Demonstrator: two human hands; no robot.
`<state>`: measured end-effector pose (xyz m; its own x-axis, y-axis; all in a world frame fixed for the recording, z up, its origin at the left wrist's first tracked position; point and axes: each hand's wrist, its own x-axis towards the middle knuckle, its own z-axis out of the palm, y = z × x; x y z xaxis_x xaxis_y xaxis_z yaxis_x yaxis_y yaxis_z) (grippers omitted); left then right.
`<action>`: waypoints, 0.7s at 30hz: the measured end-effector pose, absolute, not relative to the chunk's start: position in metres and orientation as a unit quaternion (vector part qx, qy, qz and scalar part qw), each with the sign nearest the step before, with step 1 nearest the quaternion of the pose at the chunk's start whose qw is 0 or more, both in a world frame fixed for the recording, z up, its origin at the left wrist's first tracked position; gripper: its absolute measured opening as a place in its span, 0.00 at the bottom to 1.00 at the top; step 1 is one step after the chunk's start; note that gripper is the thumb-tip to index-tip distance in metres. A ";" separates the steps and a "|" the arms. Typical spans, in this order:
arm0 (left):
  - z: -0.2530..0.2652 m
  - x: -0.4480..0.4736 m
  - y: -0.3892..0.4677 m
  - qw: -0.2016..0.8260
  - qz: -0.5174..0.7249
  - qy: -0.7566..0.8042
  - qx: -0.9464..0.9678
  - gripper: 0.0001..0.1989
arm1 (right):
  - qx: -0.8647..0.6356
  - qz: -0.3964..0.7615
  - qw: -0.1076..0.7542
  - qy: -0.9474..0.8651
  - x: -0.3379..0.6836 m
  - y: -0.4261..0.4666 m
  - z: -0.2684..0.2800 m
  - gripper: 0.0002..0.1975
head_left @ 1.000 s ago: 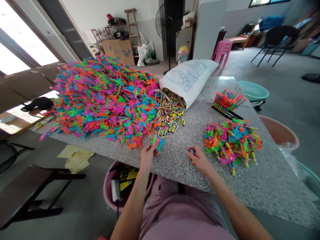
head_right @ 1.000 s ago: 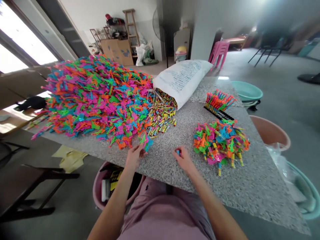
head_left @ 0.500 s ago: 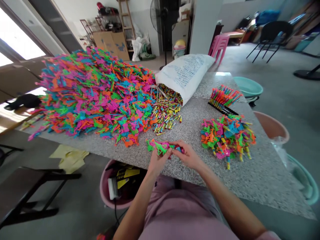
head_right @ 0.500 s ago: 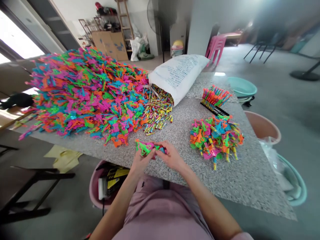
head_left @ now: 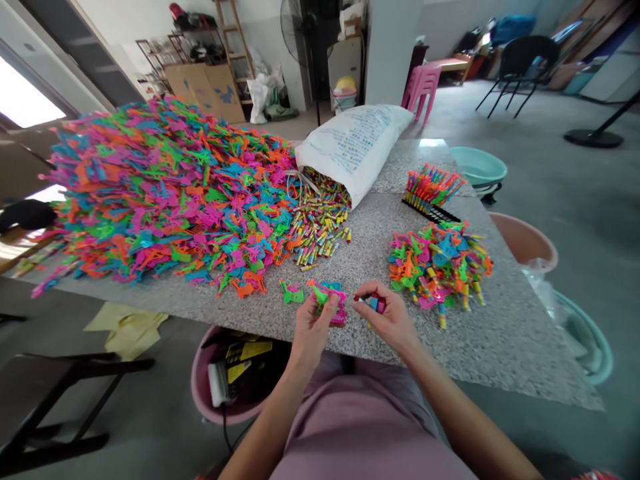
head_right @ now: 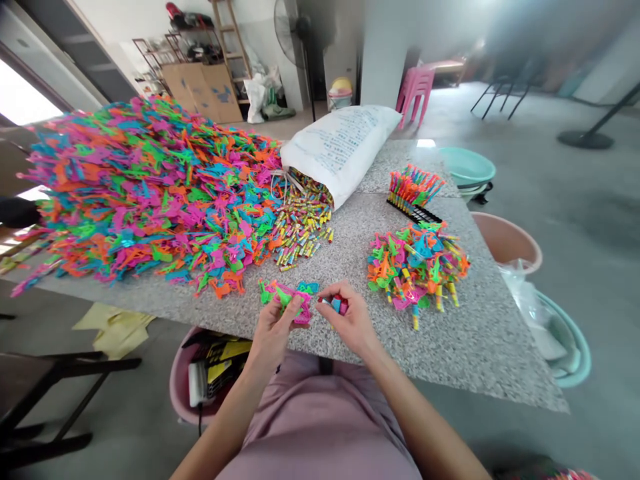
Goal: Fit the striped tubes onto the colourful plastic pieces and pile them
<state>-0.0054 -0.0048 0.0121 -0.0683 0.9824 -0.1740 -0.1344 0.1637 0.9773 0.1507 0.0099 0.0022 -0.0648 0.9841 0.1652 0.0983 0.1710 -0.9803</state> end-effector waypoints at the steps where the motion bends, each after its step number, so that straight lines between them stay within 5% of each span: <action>1: 0.014 -0.005 -0.006 0.548 0.504 0.530 0.405 0.14 | -0.460 0.423 0.507 -0.594 0.153 0.008 0.005 0.08; 21: 0.014 0.013 -0.016 0.549 0.525 0.524 0.386 0.14 | -0.449 0.398 0.519 -0.609 0.157 -0.003 0.009 0.04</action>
